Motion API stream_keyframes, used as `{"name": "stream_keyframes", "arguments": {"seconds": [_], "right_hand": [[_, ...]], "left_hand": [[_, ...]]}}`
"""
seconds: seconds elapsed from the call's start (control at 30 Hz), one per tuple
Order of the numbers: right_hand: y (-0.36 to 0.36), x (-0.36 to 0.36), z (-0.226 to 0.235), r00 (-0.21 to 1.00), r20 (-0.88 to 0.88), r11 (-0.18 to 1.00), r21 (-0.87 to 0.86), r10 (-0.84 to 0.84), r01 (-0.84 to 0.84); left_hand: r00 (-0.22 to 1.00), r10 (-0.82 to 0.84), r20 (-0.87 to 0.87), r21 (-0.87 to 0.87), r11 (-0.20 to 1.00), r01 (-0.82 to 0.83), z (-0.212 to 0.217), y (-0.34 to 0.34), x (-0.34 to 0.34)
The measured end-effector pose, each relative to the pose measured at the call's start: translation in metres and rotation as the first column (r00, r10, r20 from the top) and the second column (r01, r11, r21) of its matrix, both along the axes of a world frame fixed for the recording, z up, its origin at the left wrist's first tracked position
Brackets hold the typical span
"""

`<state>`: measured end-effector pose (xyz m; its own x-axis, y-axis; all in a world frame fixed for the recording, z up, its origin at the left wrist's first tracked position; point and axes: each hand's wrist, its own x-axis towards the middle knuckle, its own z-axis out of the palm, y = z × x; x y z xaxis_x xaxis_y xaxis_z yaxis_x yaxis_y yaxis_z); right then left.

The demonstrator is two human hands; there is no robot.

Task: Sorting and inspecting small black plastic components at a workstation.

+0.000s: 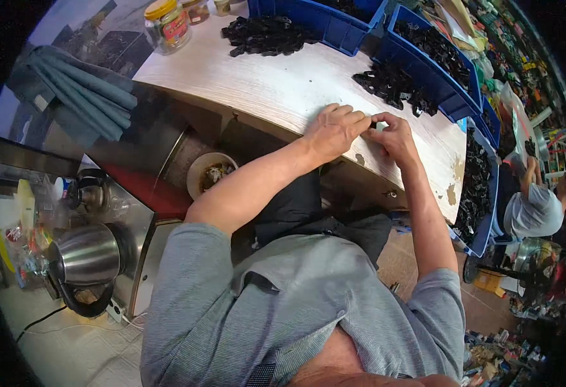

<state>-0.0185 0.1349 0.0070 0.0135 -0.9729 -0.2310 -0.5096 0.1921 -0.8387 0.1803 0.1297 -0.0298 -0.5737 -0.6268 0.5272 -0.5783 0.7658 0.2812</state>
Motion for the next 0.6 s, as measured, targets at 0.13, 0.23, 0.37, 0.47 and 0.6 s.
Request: {"name": "stream_keyframes", "arguments": {"seconds": [0.13, 0.23, 0.37, 0.47, 0.6], "right_hand": [[0.0, -0.005, -0.008, 1.0, 0.005, 0.999, -0.039, 0.027, -0.027], [-0.003, -0.011, -0.009, 1.0, -0.002, 1.0, -0.031, 0.004, -0.004], [0.004, -0.011, -0.016, 0.993, 0.112, 0.998, -0.047, -0.042, 0.047], [0.009, -0.006, -0.005, 0.979, 0.162, 0.99, -0.042, -0.123, 0.131], [0.007, -0.006, -0.007, 0.963, 0.214, 0.985, -0.01, -0.165, 0.172]], "left_hand": [[0.998, 0.037, -0.045, -0.052, 0.998, -0.039, -0.007, 0.009, -0.003], [0.993, 0.016, -0.113, -0.046, 0.999, -0.021, -0.001, -0.001, -0.004], [0.884, 0.285, -0.37, -0.283, 0.872, -0.4, -0.002, -0.073, 0.051], [0.747, 0.648, -0.151, -0.225, 0.713, -0.664, 0.002, -0.118, 0.091], [0.767, 0.641, 0.013, -0.226, 0.749, -0.623, -0.014, -0.15, 0.114]]}}
